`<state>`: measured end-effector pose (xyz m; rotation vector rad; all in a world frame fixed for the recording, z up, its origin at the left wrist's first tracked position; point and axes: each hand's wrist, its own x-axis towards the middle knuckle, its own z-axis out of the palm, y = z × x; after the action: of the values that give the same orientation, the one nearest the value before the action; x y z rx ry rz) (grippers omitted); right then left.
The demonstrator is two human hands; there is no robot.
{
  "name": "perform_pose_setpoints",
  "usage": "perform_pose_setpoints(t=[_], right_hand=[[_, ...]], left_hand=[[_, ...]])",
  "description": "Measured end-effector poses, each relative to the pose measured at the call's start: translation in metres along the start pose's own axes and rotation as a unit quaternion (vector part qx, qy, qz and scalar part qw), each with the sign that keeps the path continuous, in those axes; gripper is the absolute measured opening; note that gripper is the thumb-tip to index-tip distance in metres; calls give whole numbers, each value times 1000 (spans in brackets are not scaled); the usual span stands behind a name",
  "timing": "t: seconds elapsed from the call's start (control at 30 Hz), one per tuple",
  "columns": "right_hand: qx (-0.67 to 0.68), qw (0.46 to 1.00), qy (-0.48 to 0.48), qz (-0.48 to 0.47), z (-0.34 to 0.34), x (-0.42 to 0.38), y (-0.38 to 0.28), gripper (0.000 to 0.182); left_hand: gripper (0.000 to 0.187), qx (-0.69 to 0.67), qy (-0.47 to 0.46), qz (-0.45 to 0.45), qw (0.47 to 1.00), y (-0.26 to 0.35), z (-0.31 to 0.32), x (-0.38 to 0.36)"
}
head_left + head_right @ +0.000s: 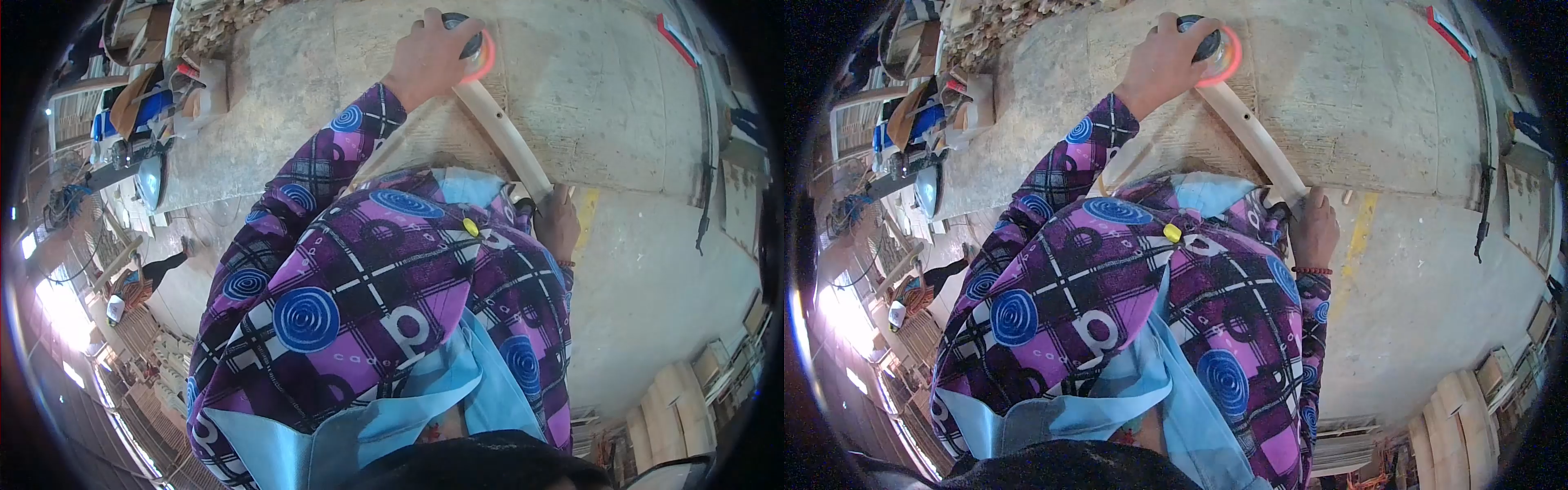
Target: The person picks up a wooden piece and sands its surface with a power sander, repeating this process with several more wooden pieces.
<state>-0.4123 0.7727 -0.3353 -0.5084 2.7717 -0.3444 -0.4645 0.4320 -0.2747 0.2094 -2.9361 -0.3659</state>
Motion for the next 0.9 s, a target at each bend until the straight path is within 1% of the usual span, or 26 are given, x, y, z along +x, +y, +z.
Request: perform_pose_setpoints(t=[0.13, 0.23, 0.33, 0.43, 0.53, 0.6, 0.73, 0.83, 0.9], right_hand=[[2, 1000, -10, 20, -3, -1, -7, 43], [0, 1000, 2, 19, 0, -2, -9, 40], [5, 1000, 12, 5, 1, -1, -10, 40], [0, 1000, 9, 2, 3, 0, -8, 40], [-2, 1000, 13, 6, 5, 1, -11, 38], [4, 1000, 20, 2, 2, 1, -12, 35], [-3, 1000, 10, 4, 2, 3, -10, 37], [-4, 1000, 5, 2, -2, 4, -13, 40], [-4, 1000, -2, 9, -3, 6, -14, 42]], left_hand=[[61, -19, 9, 11, 1000, -4, 1, 1], [61, -8, -23, -14, 1000, -3, -5, 0], [60, -21, -5, 24, 999, 2, 0, -11], [59, -27, 4, 30, 999, 3, 3, -10], [60, -19, -21, -8, 1000, -2, -2, -7], [60, -17, -15, 6, 1000, -1, 1, -11], [59, -19, -6, 18, 1000, 9, 3, -14], [59, -18, 2, 14, 1000, -1, 4, -11], [58, -15, -9, 6, 1000, -1, 4, -14]])
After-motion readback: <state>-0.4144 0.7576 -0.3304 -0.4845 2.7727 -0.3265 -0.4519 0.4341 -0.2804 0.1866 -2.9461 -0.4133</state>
